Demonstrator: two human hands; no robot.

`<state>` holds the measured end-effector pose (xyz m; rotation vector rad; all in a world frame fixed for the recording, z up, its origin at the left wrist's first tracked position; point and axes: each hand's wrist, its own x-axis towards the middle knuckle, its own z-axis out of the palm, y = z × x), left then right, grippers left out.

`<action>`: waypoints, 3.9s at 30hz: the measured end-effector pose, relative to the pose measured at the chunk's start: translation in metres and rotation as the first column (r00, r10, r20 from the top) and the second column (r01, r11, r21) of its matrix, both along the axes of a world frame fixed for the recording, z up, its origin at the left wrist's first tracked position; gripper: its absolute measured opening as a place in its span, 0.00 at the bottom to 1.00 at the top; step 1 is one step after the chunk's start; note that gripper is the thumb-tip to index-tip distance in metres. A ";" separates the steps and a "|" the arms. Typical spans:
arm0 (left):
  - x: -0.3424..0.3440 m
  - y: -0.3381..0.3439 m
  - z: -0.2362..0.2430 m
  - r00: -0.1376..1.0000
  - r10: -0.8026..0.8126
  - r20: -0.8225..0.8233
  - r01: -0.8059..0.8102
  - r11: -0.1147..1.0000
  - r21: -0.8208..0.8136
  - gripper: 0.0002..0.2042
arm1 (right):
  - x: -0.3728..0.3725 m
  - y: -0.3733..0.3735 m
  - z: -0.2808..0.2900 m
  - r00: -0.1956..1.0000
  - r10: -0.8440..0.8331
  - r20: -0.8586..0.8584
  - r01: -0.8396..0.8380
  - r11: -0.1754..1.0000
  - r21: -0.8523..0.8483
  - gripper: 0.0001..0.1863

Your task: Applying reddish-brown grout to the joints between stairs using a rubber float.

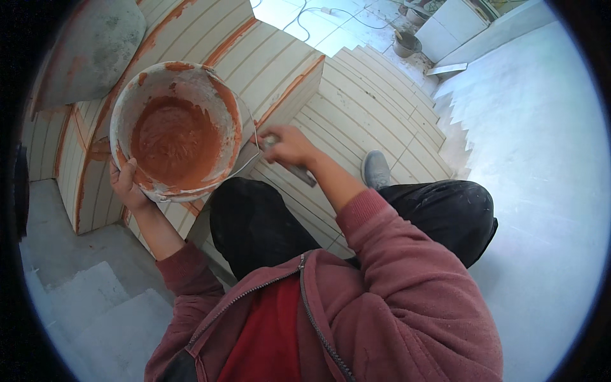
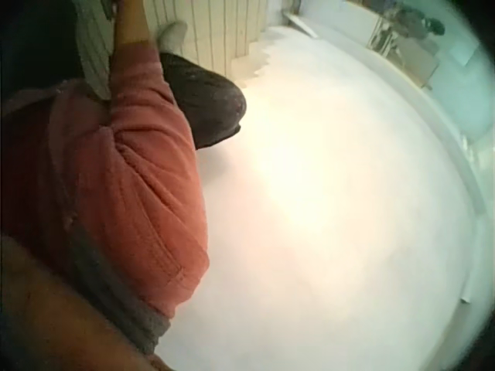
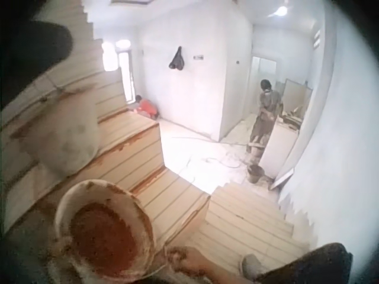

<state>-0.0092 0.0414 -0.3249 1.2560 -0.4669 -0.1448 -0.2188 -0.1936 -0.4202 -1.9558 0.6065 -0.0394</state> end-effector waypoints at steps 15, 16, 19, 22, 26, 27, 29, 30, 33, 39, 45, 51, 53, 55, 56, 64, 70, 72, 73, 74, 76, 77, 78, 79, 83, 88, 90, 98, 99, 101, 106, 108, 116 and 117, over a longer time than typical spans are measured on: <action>-0.005 -0.006 0.005 0.999 -0.027 -0.032 0.027 1.000 0.010 0.22 | 0.000 0.019 -0.026 0.897 -0.188 0.400 0.362 0.831 -0.422 0.34; -0.005 -0.005 0.005 0.999 -0.026 -0.031 0.026 1.000 0.011 0.22 | 0.000 0.015 -0.024 0.904 -0.251 0.346 0.394 0.801 -0.450 0.34; -0.001 -0.001 0.002 0.997 -0.054 -0.045 0.053 0.998 -0.033 0.22 | -0.003 0.021 -0.021 0.920 0.080 0.383 0.107 0.891 -0.442 0.37; 0.001 -0.003 0.003 0.994 -0.105 -0.020 0.104 0.993 -0.048 0.22 | -0.007 -0.008 -0.037 0.783 -0.366 0.503 0.494 0.858 -0.143 0.39; -0.001 -0.008 0.003 0.998 -0.047 -0.031 0.047 0.999 0.004 0.22 | -0.009 -0.037 -0.060 0.786 -0.454 0.421 0.500 0.866 -0.001 0.39; -0.001 -0.007 0.004 0.998 -0.061 -0.035 0.061 0.998 -0.014 0.22 | -0.008 -0.030 -0.061 0.786 -0.453 0.421 0.500 0.866 0.000 0.39; -0.001 -0.007 0.002 0.998 -0.061 -0.024 0.061 0.998 -0.013 0.22 | -0.008 -0.007 -0.065 0.812 -0.303 0.499 0.394 0.915 -0.086 0.38; 0.000 -0.005 0.002 0.998 -0.064 -0.015 0.063 0.998 -0.012 0.22 | -0.010 0.005 -0.065 0.811 -0.306 0.499 0.397 0.914 -0.085 0.38; 0.002 -0.004 0.005 0.995 -0.091 -0.027 0.091 0.996 -0.009 0.22 | -0.017 0.012 -0.071 0.897 -0.069 0.437 0.132 0.985 -0.115 0.38; 0.000 -0.005 0.001 0.997 -0.079 -0.023 0.078 0.996 -0.037 0.20 | -0.010 -0.116 -0.061 0.742 -0.476 0.472 0.590 0.798 -0.122 0.37; 0.000 -0.010 -0.001 0.999 -0.049 0.012 0.049 0.999 -0.010 0.18 | -0.003 -0.119 -0.052 0.791 -0.466 0.396 0.544 0.832 -0.110 0.35; -0.002 -0.007 0.003 0.998 -0.056 -0.002 0.055 0.998 -0.013 0.20 | -0.007 -0.018 -0.057 0.819 -0.301 0.489 0.379 0.923 -0.066 0.37; -0.003 -0.009 0.007 0.999 -0.036 -0.024 0.036 0.999 0.007 0.20 | -0.012 0.009 -0.060 0.854 -0.189 0.485 0.252 0.966 -0.067 0.37; -0.005 -0.011 0.007 0.999 -0.007 -0.047 0.009 0.999 0.030 0.20 | -0.024 0.029 -0.065 0.875 -0.067 0.480 0.111 0.992 -0.064 0.37; -0.004 -0.013 0.007 0.999 0.024 -0.037 -0.022 0.999 0.044 0.20 | -0.030 0.034 -0.068 0.893 -0.085 0.443 0.123 0.991 -0.056 0.38; 0.004 -0.008 0.002 0.993 0.080 -0.082 -0.081 0.997 -0.002 0.18 | -0.023 0.052 -0.063 0.873 -0.084 0.480 0.293 0.878 -0.379 0.40; 0.002 -0.007 0.000 0.996 0.069 -0.050 -0.069 0.998 -0.002 0.17 | -0.027 0.051 -0.066 0.917 0.018 0.398 0.142 0.919 -0.368 0.40; 0.001 -0.009 -0.001 0.995 0.088 -0.054 -0.088 0.996 0.008 0.17 | -0.020 0.043 -0.061 0.913 -0.031 0.407 0.249 0.832 -0.496 0.40; 0.001 -0.010 -0.002 0.992 0.113 -0.053 -0.112 0.993 0.020 0.16 | -0.026 0.046 -0.064 0.914 -0.036 0.404 0.253 0.830 -0.498 0.40; 0.000 -0.011 0.000 0.993 0.111 -0.051 -0.110 0.994 0.018 0.16 | -0.031 0.050 -0.066 0.925 0.031 0.379 0.194 0.818 -0.541 0.40; -0.003 -0.012 0.002 0.992 0.124 -0.023 -0.123 0.992 0.034 0.16 | -0.032 0.050 -0.072 0.931 0.096 0.353 0.138 0.802 -0.582 0.40; -0.001 -0.010 0.002 0.992 0.125 -0.027 -0.124 0.992 0.035 0.16 | -0.030 0.050 -0.068 0.924 0.015 0.382 0.220 0.796 -0.564 0.39; 0.003 -0.007 0.002 0.991 0.128 -0.042 -0.126 0.991 0.033 0.16 | -0.028 0.051 -0.065 0.910 -0.065 0.409 0.300 0.785 -0.543 0.38; 0.005 -0.004 0.002 0.990 0.131 -0.056 -0.129 0.991 0.031 0.16 | -0.024 0.052 -0.065 0.912 -0.062 0.406 0.295 0.787 -0.542 0.38; -0.002 -0.024 -0.001 0.990 0.122 -0.077 -0.122 0.992 0.005 0.16 | -0.029 0.043 -0.095 0.921 0.042 0.387 0.212 0.781 -0.588 0.31; 0.007 0.002 -0.002 0.988 0.124 -0.093 -0.122 0.992 0.020 0.17 | -0.036 0.036 -0.063 0.907 -0.055 0.417 0.226 0.900 -0.373 0.24; 0.007 0.004 -0.001 0.985 0.145 -0.094 -0.141 0.989 0.047 0.18 | -0.020 0.008 -0.031 0.905 -0.162 0.394 0.278 0.925 -0.257 0.20; 0.004 -0.009 -0.005 0.988 0.151 -0.021 -0.147 0.981 0.123 0.21 | 0.020 0.003 -0.019 0.945 0.327 0.031 -0.323 0.942 -0.088 0.17; 0.005 -0.005 -0.007 0.985 0.170 -0.022 -0.166 0.977 0.135 0.21 | 0.010 0.016 -0.028 0.943 0.331 0.034 -0.327 0.941 -0.085 0.17; 0.006 -0.001 -0.007 0.981 0.193 -0.017 -0.188 0.972 0.142 0.21 | -0.014 0.033 -0.043 0.960 0.098 0.263 -0.154 0.967 0.204 0.16; 0.017 0.009 -0.020 0.969 0.209 0.128 -0.228 0.960 0.159 0.13 | -0.032 0.026 -0.058 0.884 -0.275 0.379 0.291 0.957 0.017 0.24; 0.007 -0.005 -0.012 0.977 0.208 0.044 -0.212 0.972 0.100 0.13 | -0.018 0.028 -0.049 0.896 -0.239 0.373 0.309 0.941 -0.139 0.25; 0.003 -0.005 -0.003 0.987 0.132 -0.094 -0.131 0.991 0.014 0.15 | 0.000 0.052 -0.029 0.897 -0.068 0.437 0.237 0.908 -0.345 0.26; 0.002 -0.006 -0.002 0.988 0.131 -0.080 -0.131 0.991 0.005 0.15 | 0.000 0.048 -0.027 0.920 -0.165 0.355 0.304 0.872 -0.383 0.26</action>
